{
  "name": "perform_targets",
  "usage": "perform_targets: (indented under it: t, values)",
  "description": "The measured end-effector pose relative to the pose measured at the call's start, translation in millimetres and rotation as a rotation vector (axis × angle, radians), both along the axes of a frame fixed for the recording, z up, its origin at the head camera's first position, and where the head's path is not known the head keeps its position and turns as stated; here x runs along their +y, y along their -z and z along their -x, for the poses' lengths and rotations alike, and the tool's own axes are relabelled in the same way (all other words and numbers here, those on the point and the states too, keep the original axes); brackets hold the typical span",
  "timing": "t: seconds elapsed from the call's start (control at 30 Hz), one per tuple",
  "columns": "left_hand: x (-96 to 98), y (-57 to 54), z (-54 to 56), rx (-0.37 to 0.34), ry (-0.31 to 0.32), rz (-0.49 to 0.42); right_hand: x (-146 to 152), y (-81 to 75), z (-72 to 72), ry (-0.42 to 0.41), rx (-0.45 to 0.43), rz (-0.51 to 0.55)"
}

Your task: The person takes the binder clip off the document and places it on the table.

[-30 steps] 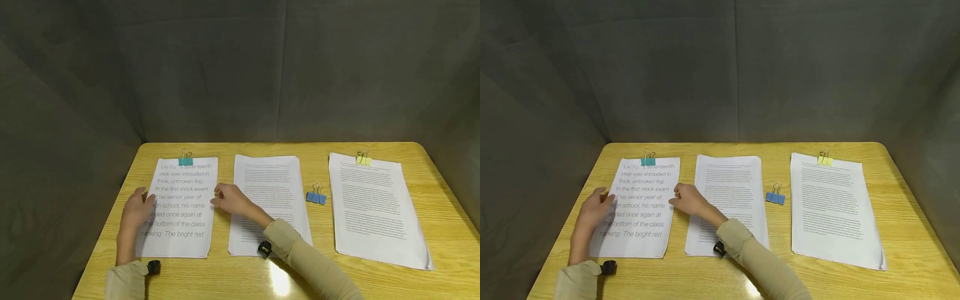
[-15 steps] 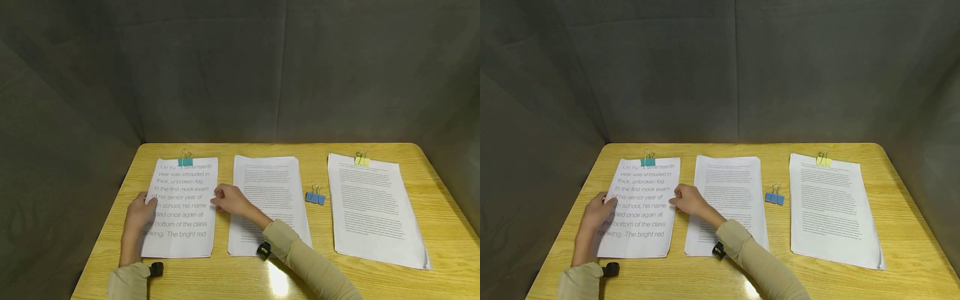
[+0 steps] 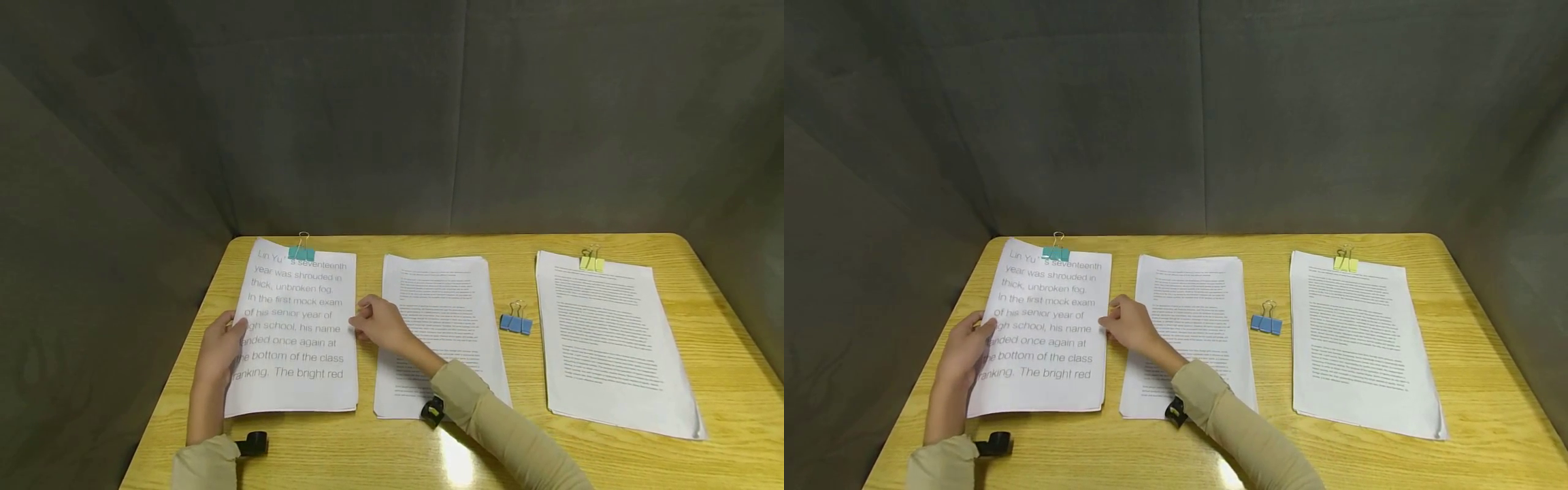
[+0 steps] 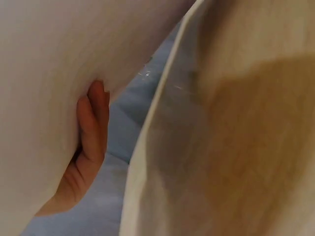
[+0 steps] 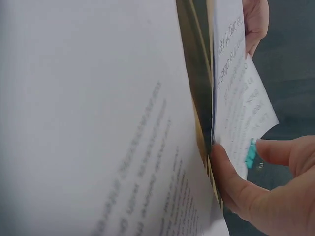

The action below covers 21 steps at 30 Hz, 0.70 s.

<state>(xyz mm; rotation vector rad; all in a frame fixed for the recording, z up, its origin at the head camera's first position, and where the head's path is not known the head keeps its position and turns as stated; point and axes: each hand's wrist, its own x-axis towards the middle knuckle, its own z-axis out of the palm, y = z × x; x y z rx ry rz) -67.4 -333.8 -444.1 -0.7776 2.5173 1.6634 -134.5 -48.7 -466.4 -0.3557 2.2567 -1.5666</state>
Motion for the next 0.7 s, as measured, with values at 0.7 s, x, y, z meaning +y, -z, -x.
perform_targets:
  t: [0.7]
  values:
    - [86.5, -32.2, 16.1, 0.178, 0.117, -0.110, 85, -13.9, 8.4, 0.275, -0.073, 0.373]
